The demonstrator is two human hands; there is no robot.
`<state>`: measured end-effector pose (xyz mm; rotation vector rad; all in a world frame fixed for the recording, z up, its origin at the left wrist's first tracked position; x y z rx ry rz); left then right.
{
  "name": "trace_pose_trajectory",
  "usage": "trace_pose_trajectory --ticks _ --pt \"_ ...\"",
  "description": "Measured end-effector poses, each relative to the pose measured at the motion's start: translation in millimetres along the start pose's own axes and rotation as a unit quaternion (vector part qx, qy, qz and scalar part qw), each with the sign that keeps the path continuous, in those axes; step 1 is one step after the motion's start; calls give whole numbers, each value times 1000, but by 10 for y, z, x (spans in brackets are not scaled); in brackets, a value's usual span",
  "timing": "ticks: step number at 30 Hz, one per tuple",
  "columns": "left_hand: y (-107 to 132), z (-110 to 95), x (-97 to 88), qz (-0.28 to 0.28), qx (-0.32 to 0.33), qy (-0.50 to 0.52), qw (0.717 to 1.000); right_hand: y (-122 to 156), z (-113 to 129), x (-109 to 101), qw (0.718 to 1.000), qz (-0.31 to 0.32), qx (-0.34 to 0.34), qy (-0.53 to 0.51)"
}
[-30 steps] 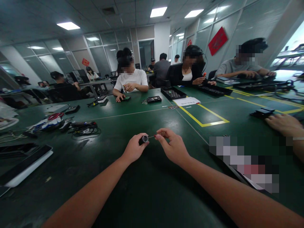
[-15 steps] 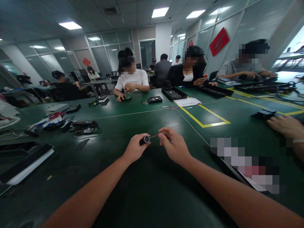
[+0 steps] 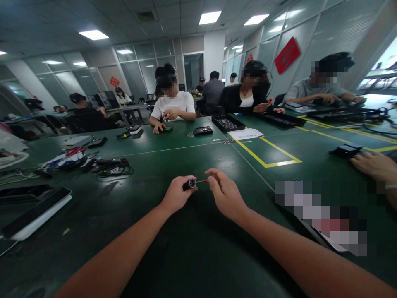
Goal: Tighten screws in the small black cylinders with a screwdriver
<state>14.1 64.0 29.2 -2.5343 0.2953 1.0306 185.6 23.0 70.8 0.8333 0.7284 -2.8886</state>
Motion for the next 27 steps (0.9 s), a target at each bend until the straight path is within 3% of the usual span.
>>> trace_pose_trajectory --ticks 10,27 --pt "-2 -40 -3 -6 20 0 1000 -28 -27 -49 999 -23 20 28" --pt "-2 0 -6 -11 24 -8 1000 -13 -20 -1 999 6 18 35"
Point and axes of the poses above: each hand's wrist, its own y-axis away from the middle knuckle, its own x-axis out of the palm, z = x × y, the point moved 7 cm from there along -y, towards the middle knuckle, and after that the axes turned 4 degrees about z, right-handed, at the moved point
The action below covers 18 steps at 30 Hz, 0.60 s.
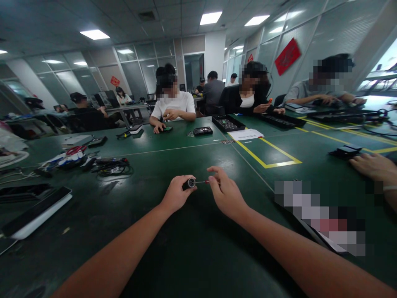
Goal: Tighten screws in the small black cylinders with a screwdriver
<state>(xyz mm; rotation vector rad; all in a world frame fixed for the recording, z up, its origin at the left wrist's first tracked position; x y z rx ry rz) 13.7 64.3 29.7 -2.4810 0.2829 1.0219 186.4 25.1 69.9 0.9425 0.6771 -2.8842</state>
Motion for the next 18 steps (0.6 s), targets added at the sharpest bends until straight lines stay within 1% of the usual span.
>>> trace_pose_trajectory --ticks 2,7,10,12,15,18 --pt "3 -6 -13 -6 -2 3 1000 5 10 3 1000 5 -7 -11" --pt "6 -57 -9 5 4 -4 1000 -6 -10 -23 1000 3 13 -1" --pt "1 -47 -7 1 6 -6 1000 -6 -30 -5 1000 6 23 -2" --pt "-2 -21 -13 -10 5 -4 1000 -1 -32 19 1000 6 11 -15" --pt "-3 5 -19 -26 3 -4 1000 4 -31 20 999 -11 -17 -48" --pt "-6 -6 -1 -18 4 -13 1000 -2 -61 7 998 -14 -2 -65"
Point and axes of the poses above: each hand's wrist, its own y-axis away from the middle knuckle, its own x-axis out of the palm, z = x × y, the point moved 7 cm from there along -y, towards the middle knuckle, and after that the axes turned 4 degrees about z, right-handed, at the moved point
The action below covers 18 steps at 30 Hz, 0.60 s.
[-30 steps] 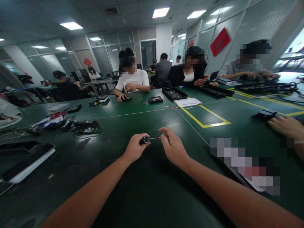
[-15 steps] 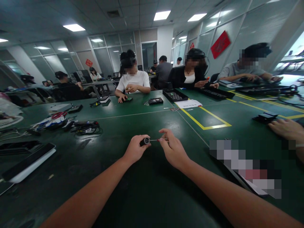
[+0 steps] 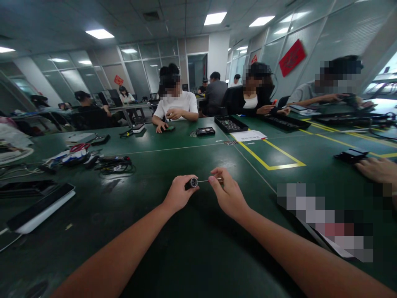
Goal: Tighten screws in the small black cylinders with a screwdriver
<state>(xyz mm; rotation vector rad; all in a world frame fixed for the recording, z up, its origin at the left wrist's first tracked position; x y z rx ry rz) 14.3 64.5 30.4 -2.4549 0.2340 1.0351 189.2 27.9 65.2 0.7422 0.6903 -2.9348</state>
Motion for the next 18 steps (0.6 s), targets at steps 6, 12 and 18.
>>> trace_pose_trajectory --ticks 6,12,18 --pt "-4 -26 -7 0 -1 0 1000 3 18 -24 1000 -1 12 22" --pt "2 -17 -4 -4 -3 -16 1000 14 -29 -28 999 -44 10 -31" --pt "30 -163 -12 22 40 -95 994 -59 -381 -1 958 -102 138 -229"
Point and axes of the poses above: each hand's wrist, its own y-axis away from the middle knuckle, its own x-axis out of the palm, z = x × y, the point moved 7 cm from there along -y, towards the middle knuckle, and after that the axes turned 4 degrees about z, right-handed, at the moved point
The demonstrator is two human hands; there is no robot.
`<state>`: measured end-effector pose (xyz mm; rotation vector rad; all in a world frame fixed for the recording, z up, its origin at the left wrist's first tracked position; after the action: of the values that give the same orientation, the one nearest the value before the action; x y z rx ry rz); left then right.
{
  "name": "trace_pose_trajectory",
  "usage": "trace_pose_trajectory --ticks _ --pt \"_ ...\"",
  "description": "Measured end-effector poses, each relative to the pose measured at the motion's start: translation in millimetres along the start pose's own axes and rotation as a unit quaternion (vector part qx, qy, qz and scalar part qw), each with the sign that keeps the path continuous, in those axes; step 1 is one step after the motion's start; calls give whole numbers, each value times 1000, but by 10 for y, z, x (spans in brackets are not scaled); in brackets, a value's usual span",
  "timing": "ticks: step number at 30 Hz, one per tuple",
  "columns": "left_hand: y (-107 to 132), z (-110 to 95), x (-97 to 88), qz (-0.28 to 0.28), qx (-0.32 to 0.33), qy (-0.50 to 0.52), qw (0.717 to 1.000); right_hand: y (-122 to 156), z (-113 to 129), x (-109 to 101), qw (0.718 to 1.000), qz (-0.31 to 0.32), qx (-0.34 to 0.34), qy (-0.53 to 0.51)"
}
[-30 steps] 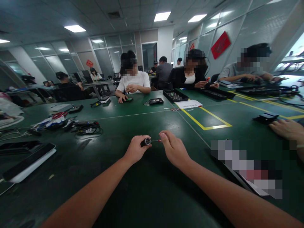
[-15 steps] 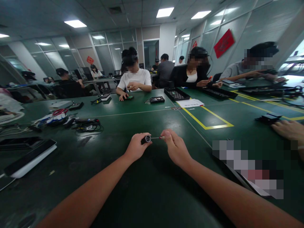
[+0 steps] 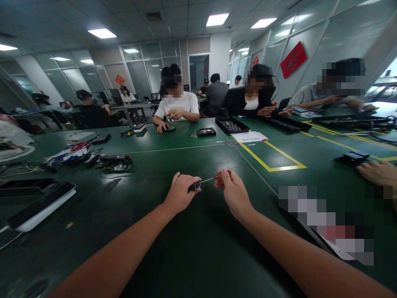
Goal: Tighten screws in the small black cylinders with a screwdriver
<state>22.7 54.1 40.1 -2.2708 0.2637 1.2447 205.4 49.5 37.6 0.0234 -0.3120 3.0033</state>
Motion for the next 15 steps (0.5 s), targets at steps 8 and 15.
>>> trace_pose_trajectory --ticks 8,15 --pt "-14 59 18 6 -31 -8 999 -66 -126 -92 997 -51 45 -36" --pt "-13 63 41 3 -21 12 1000 41 124 38 991 28 -60 120"
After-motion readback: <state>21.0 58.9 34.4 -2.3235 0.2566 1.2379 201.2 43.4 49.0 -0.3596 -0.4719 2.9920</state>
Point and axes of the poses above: each hand's wrist, its own y-axis away from the middle knuckle, its own x-axis out of the palm, z = x × y, the point moved 7 cm from there along -y, towards the middle knuckle, and after that the axes turned 4 degrees about z, right-handed, at the moved point
